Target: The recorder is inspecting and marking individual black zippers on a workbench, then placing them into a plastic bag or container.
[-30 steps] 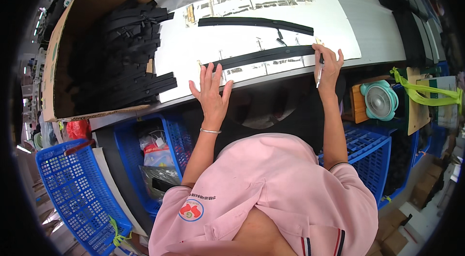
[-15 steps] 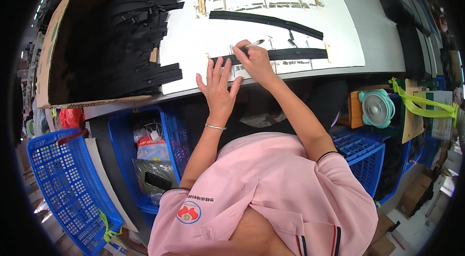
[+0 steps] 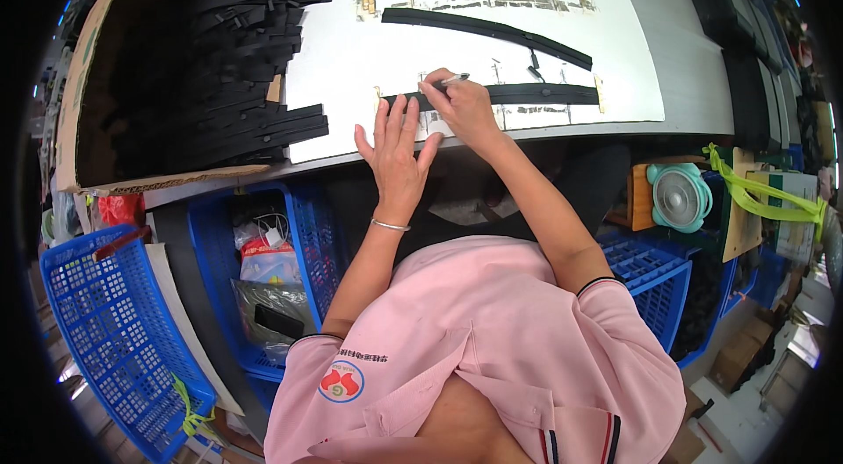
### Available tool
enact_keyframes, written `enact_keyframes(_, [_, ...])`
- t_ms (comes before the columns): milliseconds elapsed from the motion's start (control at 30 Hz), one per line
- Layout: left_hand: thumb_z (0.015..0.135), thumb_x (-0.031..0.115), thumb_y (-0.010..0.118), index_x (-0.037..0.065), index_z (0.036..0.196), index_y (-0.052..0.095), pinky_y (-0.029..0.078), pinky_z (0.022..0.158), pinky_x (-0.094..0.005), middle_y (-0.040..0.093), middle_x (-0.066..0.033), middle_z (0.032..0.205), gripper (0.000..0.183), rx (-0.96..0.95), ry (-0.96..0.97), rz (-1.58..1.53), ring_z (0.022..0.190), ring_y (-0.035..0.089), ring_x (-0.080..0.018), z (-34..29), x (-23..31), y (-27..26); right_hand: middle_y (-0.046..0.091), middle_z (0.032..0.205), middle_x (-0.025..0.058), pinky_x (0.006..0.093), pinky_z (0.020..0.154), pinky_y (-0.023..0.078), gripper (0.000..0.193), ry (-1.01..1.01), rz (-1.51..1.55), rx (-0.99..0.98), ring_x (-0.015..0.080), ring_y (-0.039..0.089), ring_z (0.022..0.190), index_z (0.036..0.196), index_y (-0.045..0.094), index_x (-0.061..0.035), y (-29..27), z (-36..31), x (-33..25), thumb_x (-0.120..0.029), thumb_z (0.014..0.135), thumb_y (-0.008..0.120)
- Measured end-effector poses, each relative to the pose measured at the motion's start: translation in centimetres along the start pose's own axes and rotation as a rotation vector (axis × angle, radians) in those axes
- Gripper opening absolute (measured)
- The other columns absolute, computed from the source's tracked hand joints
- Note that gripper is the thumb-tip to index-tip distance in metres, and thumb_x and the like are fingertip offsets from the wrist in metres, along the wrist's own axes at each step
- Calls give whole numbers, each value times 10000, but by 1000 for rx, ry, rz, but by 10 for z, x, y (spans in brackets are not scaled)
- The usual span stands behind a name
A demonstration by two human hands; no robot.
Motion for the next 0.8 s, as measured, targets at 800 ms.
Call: enact_keyframes(800, [920, 378, 746, 113, 1494, 535, 107, 1203, -604, 511, -72, 1533, 667, -29, 5, 40, 1495, 367, -291, 0, -1, -1, 711, 709, 41, 234, 563, 454, 150, 163, 280, 167, 52, 591, 612, 896, 705, -6, -61, -13, 3, -116, 989, 663])
Point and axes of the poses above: each hand's wrist, its own z-axis towards the middle knuckle, its own y-axis out of the palm, x = y × z, the point moved 4 cm from there along z, towards the middle knuckle
